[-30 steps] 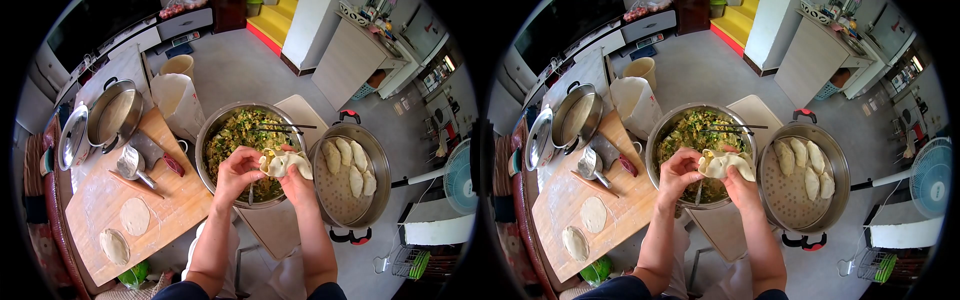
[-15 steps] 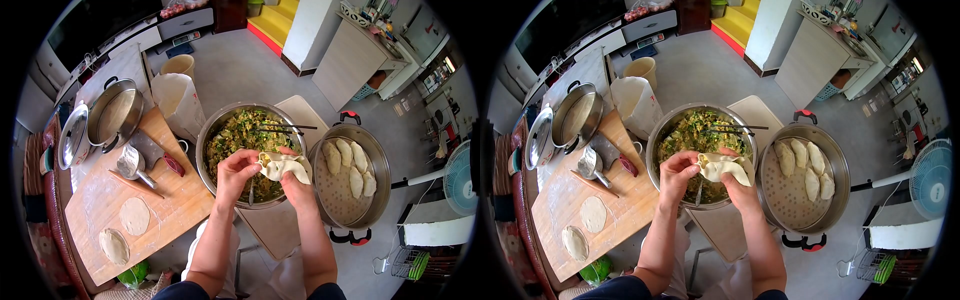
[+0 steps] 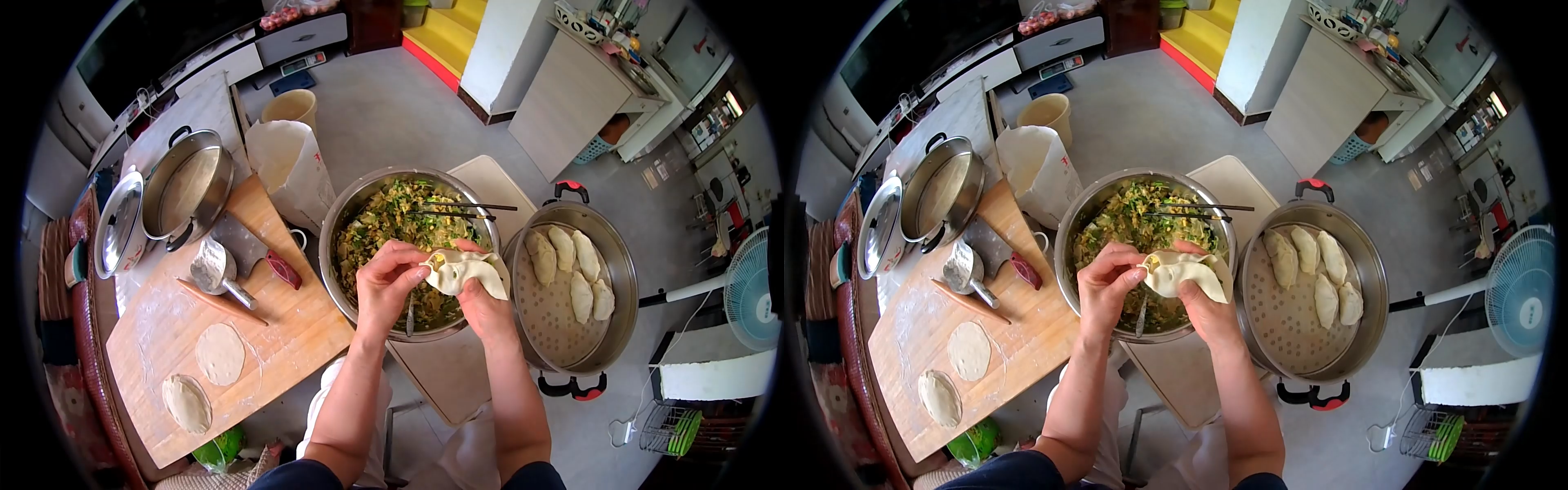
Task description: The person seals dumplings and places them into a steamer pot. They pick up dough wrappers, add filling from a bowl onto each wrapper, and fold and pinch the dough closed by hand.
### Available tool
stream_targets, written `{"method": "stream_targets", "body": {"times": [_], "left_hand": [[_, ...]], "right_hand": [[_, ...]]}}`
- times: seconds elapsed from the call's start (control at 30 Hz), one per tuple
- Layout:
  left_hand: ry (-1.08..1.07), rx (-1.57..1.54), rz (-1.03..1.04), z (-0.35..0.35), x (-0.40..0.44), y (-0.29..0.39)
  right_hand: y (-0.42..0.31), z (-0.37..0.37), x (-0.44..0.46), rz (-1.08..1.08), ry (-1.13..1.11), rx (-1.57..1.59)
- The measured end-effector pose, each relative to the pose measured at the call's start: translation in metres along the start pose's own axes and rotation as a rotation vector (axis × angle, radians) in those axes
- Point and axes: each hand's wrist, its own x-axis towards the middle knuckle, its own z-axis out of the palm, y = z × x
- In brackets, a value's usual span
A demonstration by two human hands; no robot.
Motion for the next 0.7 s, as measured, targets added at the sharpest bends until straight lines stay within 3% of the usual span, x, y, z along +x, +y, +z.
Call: {"method": "stream_targets", "body": {"times": [0.33,0.43,0.53,0.7], "left_hand": [[-0.004,0.243,0.121,0.001,0.000,0.002],[-0.031,0.083,0.126,0.009,0.000,0.010],[-0.021,0.224,0.155,0.013,0.001,0.015],[0.005,0.186,0.114,0.010,-0.003,0.006]], "right_hand": [[0.000,-0.002,0.000,0.010,-0.033,-0.052],[-0.002,0.001,0.002,-0.069,0.017,-0.013],[-0.002,-0.001,0.001,-0.088,0.024,-0.083],[-0.003,0.004,0.001,-0.080,0.016,-0.170]]}}
